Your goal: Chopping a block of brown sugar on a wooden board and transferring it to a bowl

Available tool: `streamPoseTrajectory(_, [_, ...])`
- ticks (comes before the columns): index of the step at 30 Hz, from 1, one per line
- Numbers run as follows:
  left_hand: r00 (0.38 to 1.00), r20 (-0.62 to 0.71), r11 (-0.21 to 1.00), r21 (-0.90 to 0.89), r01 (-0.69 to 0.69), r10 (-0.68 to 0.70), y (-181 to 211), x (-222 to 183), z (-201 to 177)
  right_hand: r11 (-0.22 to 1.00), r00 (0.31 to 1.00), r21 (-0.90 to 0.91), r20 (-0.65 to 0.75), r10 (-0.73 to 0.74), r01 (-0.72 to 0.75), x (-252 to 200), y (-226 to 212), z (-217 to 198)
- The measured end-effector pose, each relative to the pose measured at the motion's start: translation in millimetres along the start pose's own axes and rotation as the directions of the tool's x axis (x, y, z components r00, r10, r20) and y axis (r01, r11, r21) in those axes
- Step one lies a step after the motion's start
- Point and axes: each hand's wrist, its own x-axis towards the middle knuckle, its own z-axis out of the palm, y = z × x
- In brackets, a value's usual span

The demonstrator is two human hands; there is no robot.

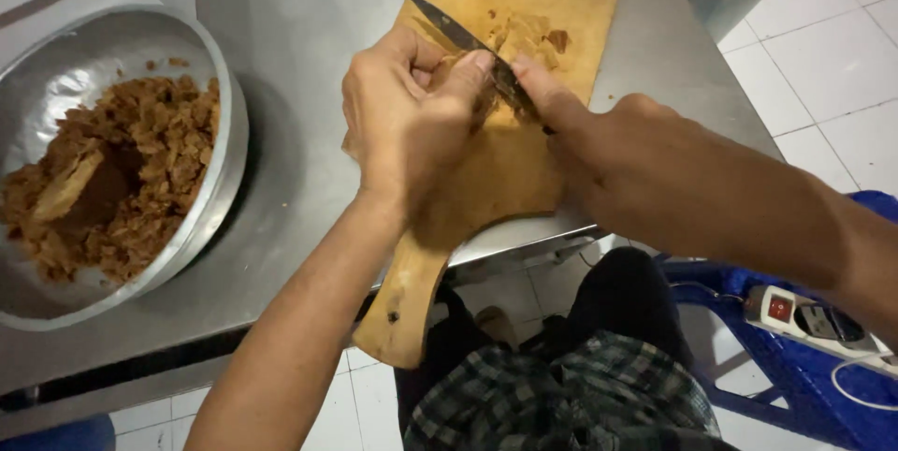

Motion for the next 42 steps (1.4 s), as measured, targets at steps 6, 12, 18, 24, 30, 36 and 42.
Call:
streamPoseTrajectory(6, [0.995,-0.047,0.996,0.029,-0.086,0.087,-2.3,-1.8,3.8,0.965,0.948,-0.180,0.223,0.229,-0.191,6.5,-31.1,-11.5])
streamPoseTrajectory(12, [0.992,-0.097,0.988,0.142,-0.067,0.081,-3.5,0.4,5.5,0.981,0.978,-0.164,0.158,0.134,-0.108,14.8,-16.2,-2.9])
streamPoseTrajectory(18, [0.954,-0.036,0.898,-0.328,-0.293,0.298,-29.9,24.4,-4.0,0.806,0.985,0.567,0.117,0.126,-0.171,11.5,11.4,-11.9])
streamPoseTrajectory(24, [0.924,0.009,0.889,0.269,-0.370,0.382,-23.3,32.5,-13.9,0.994,0.995,0.091,-0.082,0.059,-0.052,7.3,8.3,-16.1])
streamPoseTrajectory(30, [0.938,0.049,0.920,0.182,-0.346,0.343,-20.2,29.9,-6.2,0.966,0.974,0.125,-0.012,0.228,-0.225,-12.6,-6.1,-20.0])
streamPoseTrajectory(36, [0.905,0.060,0.854,0.310,-0.417,0.421,-17.8,39.8,-2.6,0.974,0.981,0.148,-0.067,0.182,-0.170,-14.3,6.4,-29.3])
streamPoseTrajectory(42, [0.718,0.278,0.585,0.430,-0.687,0.639,14.3,23.5,7.3,0.963,0.976,0.212,-0.107,0.190,-0.164,-11.9,16.3,-34.2])
